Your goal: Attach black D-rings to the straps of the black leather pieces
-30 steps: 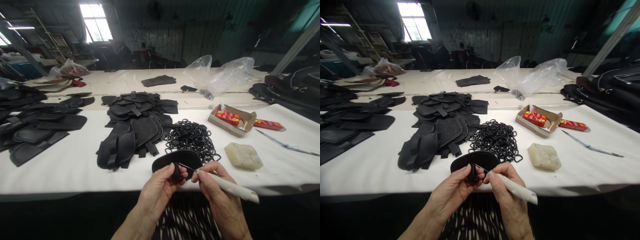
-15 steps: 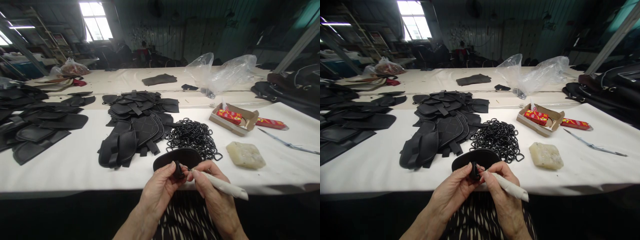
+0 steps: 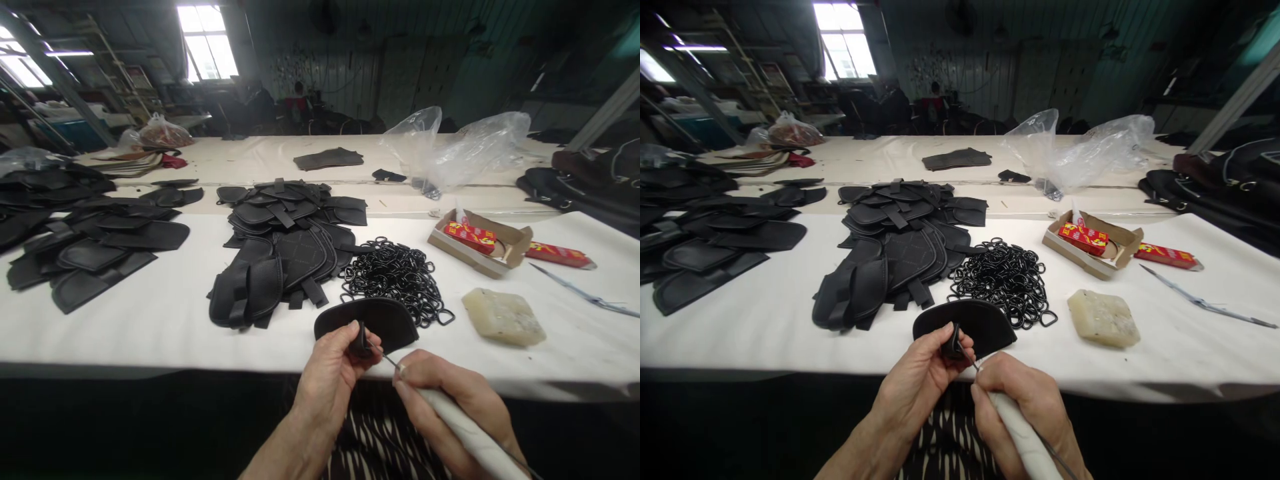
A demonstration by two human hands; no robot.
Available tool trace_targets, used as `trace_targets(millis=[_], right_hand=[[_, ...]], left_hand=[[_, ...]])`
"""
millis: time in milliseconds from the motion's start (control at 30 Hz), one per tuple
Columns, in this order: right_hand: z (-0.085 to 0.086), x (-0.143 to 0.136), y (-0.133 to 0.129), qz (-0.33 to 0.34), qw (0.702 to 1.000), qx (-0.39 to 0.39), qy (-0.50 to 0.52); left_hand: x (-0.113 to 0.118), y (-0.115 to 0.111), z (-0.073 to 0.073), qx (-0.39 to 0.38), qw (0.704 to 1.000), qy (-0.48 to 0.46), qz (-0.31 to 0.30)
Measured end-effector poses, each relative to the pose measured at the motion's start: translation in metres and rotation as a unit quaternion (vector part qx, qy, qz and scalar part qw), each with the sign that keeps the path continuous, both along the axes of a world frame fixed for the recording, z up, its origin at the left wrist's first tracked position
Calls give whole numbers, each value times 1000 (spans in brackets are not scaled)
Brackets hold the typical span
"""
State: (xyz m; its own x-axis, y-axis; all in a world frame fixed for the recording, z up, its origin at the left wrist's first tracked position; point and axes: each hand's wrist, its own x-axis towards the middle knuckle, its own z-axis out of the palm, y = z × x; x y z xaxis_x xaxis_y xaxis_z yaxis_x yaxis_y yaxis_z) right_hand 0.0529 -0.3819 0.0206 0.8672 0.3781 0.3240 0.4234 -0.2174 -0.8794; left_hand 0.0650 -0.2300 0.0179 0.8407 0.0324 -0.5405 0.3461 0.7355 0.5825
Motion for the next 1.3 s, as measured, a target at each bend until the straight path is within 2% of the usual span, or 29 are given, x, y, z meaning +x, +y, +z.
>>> trace_targets(millis=[200, 267, 333, 467, 567, 667, 767, 967, 1067, 1200, 1300], right_hand=[[1, -3, 1, -77, 992, 83, -46], [2, -4, 7, -108, 990, 59, -65], [0, -5, 14, -137, 985, 3, -102], [-12, -5, 23, -174, 948, -107, -246], [-24, 1, 26, -134, 922, -143, -334], [-32, 7, 29, -125, 901, -136, -393], [-32, 8, 34, -140, 889, -139, -412], [-15, 8, 40, -151, 862, -209, -437], [-10, 10, 42, -155, 860, -232, -426], [-15, 9, 42, -163, 868, -230, -409], [-24, 7, 42, -170, 877, -191, -408]], left_hand=[[-1, 0, 1, -7, 1000, -12, -5], [-2, 0, 1, -6, 1000, -16, -8], [-3, 0, 0, -2, 1000, -22, -8], [-4, 0, -3, -4, 999, -35, -7], [-6, -1, -3, -17, 999, -51, 5], [-7, -2, -2, -21, 998, -57, 16], [-9, -2, -3, -19, 998, -58, 5], [-11, -2, -8, 7, 998, -60, -30], [-12, -2, -9, 21, 997, -68, -36], [-14, -3, -9, 42, 994, -87, -44], [-14, -4, -10, 52, 993, -93, -45]])
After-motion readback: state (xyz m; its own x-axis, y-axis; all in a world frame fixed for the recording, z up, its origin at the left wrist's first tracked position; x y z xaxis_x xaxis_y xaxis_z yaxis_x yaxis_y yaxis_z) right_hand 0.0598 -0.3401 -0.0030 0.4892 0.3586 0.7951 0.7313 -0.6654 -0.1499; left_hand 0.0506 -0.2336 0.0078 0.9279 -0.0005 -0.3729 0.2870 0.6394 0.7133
